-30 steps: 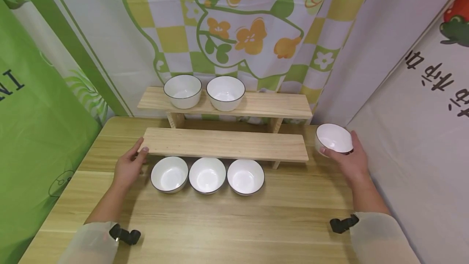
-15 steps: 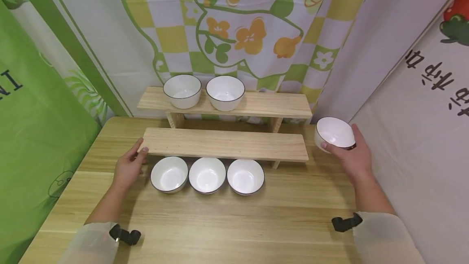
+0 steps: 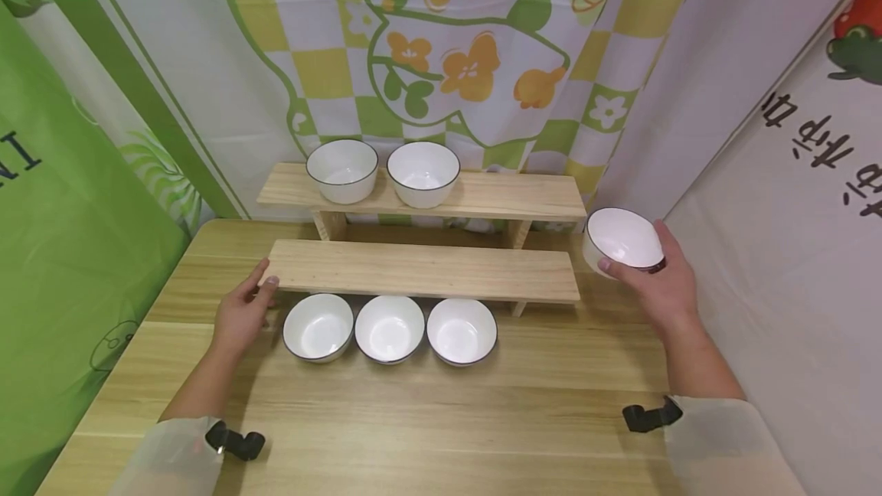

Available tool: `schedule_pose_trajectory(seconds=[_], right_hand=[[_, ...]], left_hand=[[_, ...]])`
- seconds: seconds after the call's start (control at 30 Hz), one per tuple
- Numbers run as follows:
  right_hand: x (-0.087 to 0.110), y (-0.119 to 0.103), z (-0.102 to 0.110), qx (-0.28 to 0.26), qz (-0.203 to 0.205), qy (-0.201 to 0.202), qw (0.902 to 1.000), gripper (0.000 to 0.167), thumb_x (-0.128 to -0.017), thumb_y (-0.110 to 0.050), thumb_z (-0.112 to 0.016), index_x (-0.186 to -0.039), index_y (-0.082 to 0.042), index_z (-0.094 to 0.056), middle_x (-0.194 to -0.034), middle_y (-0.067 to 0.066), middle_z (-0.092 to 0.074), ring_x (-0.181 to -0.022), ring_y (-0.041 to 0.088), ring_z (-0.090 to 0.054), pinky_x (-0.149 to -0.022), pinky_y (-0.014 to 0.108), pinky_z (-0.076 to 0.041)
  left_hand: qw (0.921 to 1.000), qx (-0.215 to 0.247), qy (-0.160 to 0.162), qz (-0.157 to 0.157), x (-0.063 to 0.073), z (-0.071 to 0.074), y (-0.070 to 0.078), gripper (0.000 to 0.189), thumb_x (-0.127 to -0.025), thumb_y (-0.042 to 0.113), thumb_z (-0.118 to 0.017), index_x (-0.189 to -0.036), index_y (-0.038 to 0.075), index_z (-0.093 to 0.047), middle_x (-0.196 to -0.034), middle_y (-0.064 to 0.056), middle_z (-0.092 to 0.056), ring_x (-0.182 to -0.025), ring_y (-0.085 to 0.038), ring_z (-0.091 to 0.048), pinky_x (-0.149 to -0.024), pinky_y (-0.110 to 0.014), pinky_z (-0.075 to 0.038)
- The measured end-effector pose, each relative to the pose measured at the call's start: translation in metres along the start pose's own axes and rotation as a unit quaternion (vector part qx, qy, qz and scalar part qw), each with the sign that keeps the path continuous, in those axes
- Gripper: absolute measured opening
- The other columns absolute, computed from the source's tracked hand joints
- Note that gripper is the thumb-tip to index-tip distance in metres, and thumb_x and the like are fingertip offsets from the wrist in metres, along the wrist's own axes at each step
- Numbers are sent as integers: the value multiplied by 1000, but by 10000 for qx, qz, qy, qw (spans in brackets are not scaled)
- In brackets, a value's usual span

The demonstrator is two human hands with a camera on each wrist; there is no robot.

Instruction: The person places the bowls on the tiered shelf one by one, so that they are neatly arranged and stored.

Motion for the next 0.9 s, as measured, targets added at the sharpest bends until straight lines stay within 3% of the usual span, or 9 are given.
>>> schedule_pose_trajectory(seconds=[0.2,0.43,0.7,0.9], right_hand=[[1,-14,0,-242,140,-51,9996,106,-92,-22,-81,-168,-20,-7,-173,11,-8,-154,26,-21,-105,6,-33],[2,-28,-1,-315,189,-122,9992,106,-93,-21,-81,-168,-24,-7,-173,11,-9,-154,24,-23,-104,7,-36],[-3,-42,-4,-548,249,-58,9982,105,-90,-15,-84,-168,-20,-13,-173,6,-10,-152,22,-26,-108,11,-36],[-5,-53,-10,-781,308,-178,9963,106,-89,-12,-84,-168,-20,-13,-172,13,-12,-151,21,-28,-107,12,-38]], left_hand=[[10000,35,1,10,0,0,0,58,-100,55,-63,-153,33,-53,-106,-10,-67,-67,-7,-58,-53,-23,-51],[10000,47,4,44,0,-1,-1,56,-100,56,-64,-151,36,-54,-110,-14,-68,-69,-8,-58,-54,-22,-51],[10000,-27,2,52,0,-1,-1,57,-100,56,-63,-152,35,-54,-110,-15,-69,-70,-11,-61,-54,-23,-52],[9999,-98,39,28,0,0,0,57,-100,56,-63,-151,35,-54,-105,-12,-69,-72,-14,-63,-55,-24,-52]])
Point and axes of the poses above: each hand's wrist, its own x-axis away from the middle knuckle, its own z-axis out of the back of the hand, y = z × x, the point moved 4 cm from there along -x, towards the middle knuckle
